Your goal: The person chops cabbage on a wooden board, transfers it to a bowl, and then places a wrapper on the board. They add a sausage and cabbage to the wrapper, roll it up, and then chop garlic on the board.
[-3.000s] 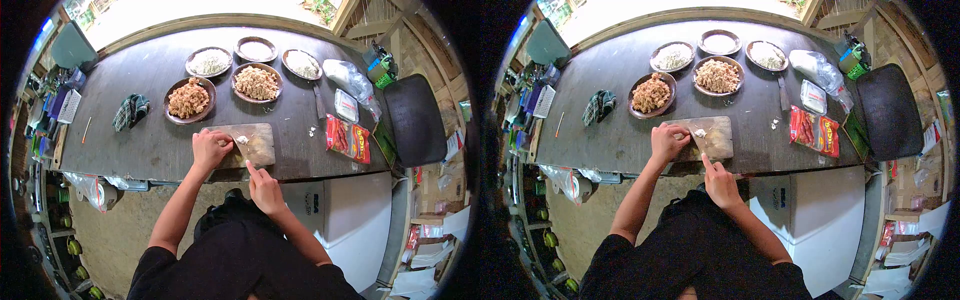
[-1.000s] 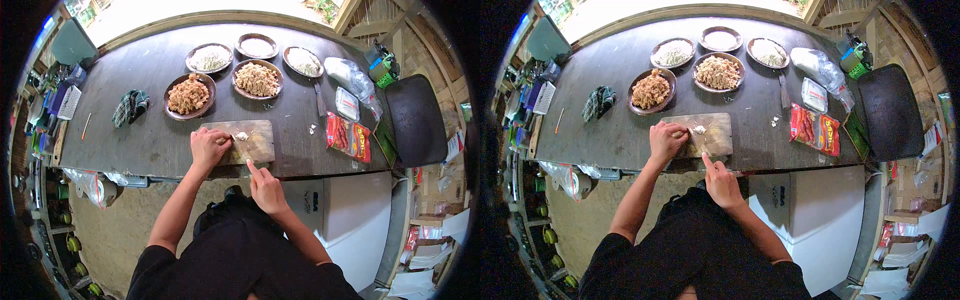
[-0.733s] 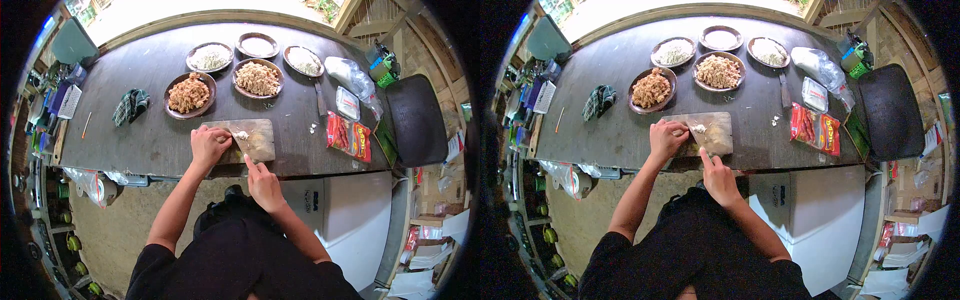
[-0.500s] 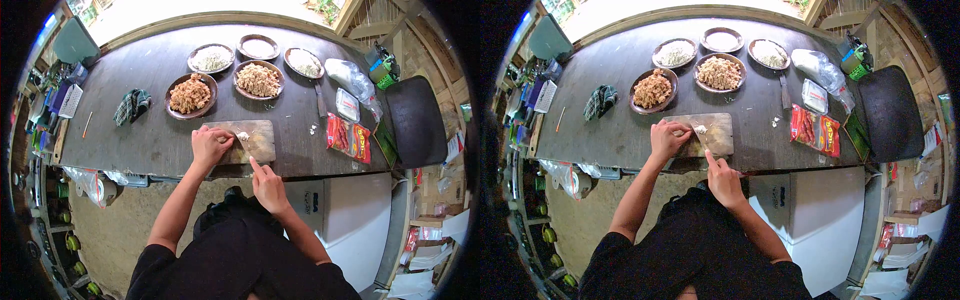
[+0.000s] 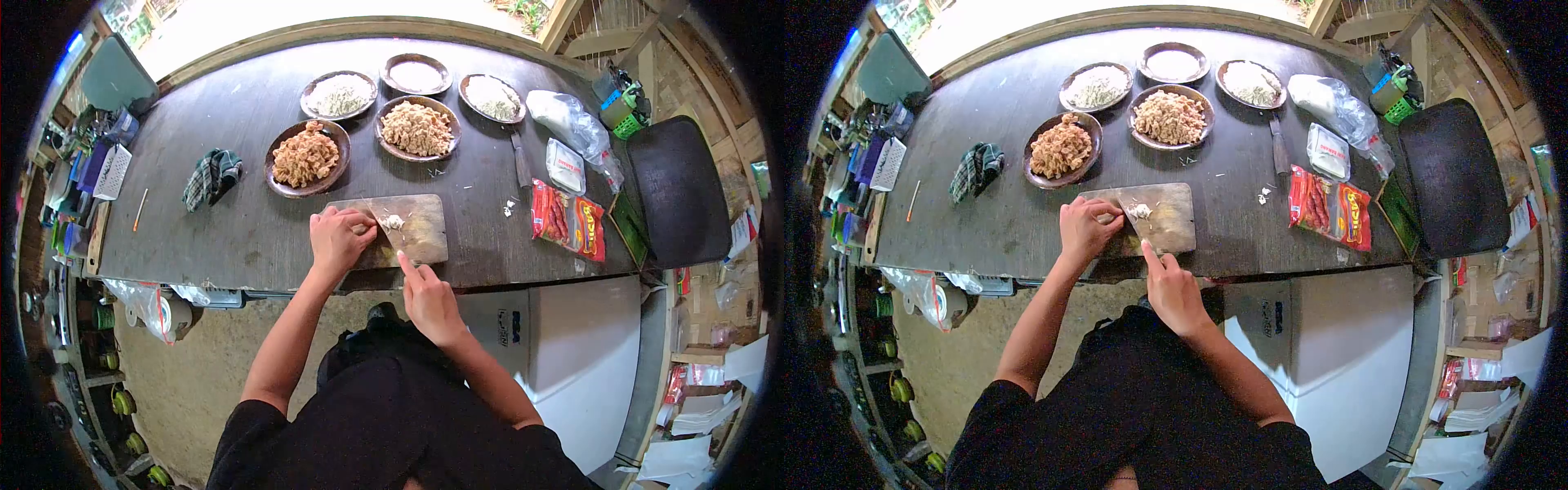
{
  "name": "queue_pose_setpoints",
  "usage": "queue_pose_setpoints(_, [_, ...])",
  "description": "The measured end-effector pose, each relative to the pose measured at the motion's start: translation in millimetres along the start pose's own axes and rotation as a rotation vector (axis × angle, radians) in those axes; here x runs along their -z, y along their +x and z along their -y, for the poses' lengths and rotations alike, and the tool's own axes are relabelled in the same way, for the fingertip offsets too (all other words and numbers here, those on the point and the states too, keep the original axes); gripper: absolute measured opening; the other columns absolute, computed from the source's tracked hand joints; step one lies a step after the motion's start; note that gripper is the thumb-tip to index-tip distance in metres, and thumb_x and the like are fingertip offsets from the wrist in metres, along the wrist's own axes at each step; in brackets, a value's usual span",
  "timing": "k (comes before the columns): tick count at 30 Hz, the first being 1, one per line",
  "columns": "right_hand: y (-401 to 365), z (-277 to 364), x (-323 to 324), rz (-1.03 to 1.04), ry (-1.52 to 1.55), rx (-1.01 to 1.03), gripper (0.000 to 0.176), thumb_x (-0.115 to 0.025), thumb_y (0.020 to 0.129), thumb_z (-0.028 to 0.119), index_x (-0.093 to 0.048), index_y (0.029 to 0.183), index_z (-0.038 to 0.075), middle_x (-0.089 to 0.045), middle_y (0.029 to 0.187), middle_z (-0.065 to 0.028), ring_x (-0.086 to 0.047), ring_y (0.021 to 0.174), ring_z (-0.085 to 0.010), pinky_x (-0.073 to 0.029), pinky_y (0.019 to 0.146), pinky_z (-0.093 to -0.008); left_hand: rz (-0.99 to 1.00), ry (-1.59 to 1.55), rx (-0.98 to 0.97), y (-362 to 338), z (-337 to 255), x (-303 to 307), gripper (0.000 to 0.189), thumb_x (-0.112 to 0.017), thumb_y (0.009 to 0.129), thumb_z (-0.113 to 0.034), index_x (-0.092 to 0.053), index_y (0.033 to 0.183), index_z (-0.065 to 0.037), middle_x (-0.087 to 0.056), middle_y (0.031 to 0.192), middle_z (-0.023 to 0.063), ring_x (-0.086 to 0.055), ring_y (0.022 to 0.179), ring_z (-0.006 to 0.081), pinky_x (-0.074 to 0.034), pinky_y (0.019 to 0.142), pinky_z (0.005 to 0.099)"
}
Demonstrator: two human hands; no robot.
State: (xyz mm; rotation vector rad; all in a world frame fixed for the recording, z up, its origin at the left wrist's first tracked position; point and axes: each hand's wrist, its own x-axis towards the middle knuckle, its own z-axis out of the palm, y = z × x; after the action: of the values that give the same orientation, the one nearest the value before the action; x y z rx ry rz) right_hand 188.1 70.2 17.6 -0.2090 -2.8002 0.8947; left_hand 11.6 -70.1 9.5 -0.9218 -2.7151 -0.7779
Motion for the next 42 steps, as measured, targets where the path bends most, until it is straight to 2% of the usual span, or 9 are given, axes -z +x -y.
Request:
queue_pose_setpoints(5, [-5.8, -4.5, 8.2, -0.023, 0.039, -0.027, 0.051, -0.062, 0.095, 0.005, -0.056, 0.145, 0.010, -0.061, 0.085, -0.0170, -0.065, 0.073, -0.0407, -0.052, 0.064, -0.0506, 0.016, -0.012, 0.038, 1.1, -2.2, 3.1, 0.015, -0.082, 0.080, -0.036, -0.082, 0.081, -0.020, -0.077, 0.088, -0.0049, -0.063, 0.083, 0.0199, -0.041, 0.076, 0.0371])
queue_pose_setpoints(7, [-8.2, -4.5, 12.9, -0.030, 0.056, -0.021, 0.052, -0.062, 0.094, 0.005, -0.056, 0.145, 0.011, -0.060, 0.085, -0.0168, -0.065, 0.073, -0.0405, -0.052, 0.064, -0.0503, 0.079, -0.048, 0.075, 1.5, 2.2, 0.6, 0.016, -0.079, 0.080, -0.039, -0.083, 0.083, -0.024, -0.076, 0.088, -0.0055, -0.061, 0.085, 0.0202, -0.039, 0.078, 0.0390])
queue_pose_setpoints(13, [-11.3, -0.1, 11.4, 0.001, 0.052, 0.001, 0.053, -0.062, 0.093, 0.004, -0.056, 0.146, 0.010, -0.060, 0.086, -0.0169, -0.065, 0.073, -0.0402, -0.052, 0.064, -0.0501, -0.003, -0.049, 0.019, 0.5, 6.3, -6.3, 0.015, -0.079, 0.078, -0.036, -0.082, 0.083, -0.023, -0.075, 0.086, -0.0045, -0.062, 0.084, 0.0215, -0.040, 0.077, 0.0392])
queue_pose_setpoints(24, [-1.7, -3.1, 6.1, -0.006, 0.027, 0.002, 0.052, -0.062, 0.095, 0.005, -0.055, 0.146, 0.010, -0.060, 0.087, -0.0176, -0.065, 0.074, -0.0422, -0.053, 0.065, -0.0508, -0.012, -0.056, 0.012, -1.7, 2.1, -3.9, 0.014, -0.078, 0.079, -0.035, -0.082, 0.083, -0.022, -0.075, 0.086, -0.0046, -0.062, 0.083, 0.0215, -0.040, 0.078, 0.0389])
queue_pose_setpoints(30, [-10.4, -5.2, 7.3, -0.009, 0.044, -0.029, 0.054, -0.064, 0.094, 0.004, -0.055, 0.146, 0.011, -0.059, 0.086, -0.0165, -0.064, 0.074, -0.0400, -0.052, 0.066, -0.0496, -0.014, -0.043, 0.015, -1.5, -1.2, 0.4, 0.014, -0.079, 0.078, -0.034, -0.082, 0.083, -0.022, -0.075, 0.087, -0.0058, -0.061, 0.084, 0.0205, -0.040, 0.078, 0.0385])
queue_pose_setpoints(36, [-9.6, 0.4, 6.6, -0.020, 0.054, 0.039, 0.054, -0.061, 0.096, 0.007, -0.052, 0.149, 0.010, -0.060, 0.086, -0.0161, -0.066, 0.069, -0.0388, -0.055, 0.063, -0.0497, -0.026, -0.033, 0.013, -1.0, 2.6, -3.9, 0.014, -0.080, 0.078, -0.034, -0.082, 0.082, -0.021, -0.075, 0.087, -0.0056, -0.060, 0.084, 0.0207, -0.040, 0.078, 0.0383])
queue_pose_setpoints(42, [-1.7, 2.8, 1.7, 0.012, -0.017, 0.003, 0.051, -0.061, 0.096, 0.006, -0.054, 0.146, 0.010, -0.061, 0.089, -0.0166, -0.066, 0.073, -0.0417, -0.054, 0.065, -0.0509, -0.014, -0.037, 0.017, -0.3, 0.6, -2.1, 0.014, -0.080, 0.077, -0.034, -0.082, 0.082, -0.020, -0.075, 0.087, -0.0051, -0.061, 0.084, 0.0208, -0.040, 0.078, 0.0387])
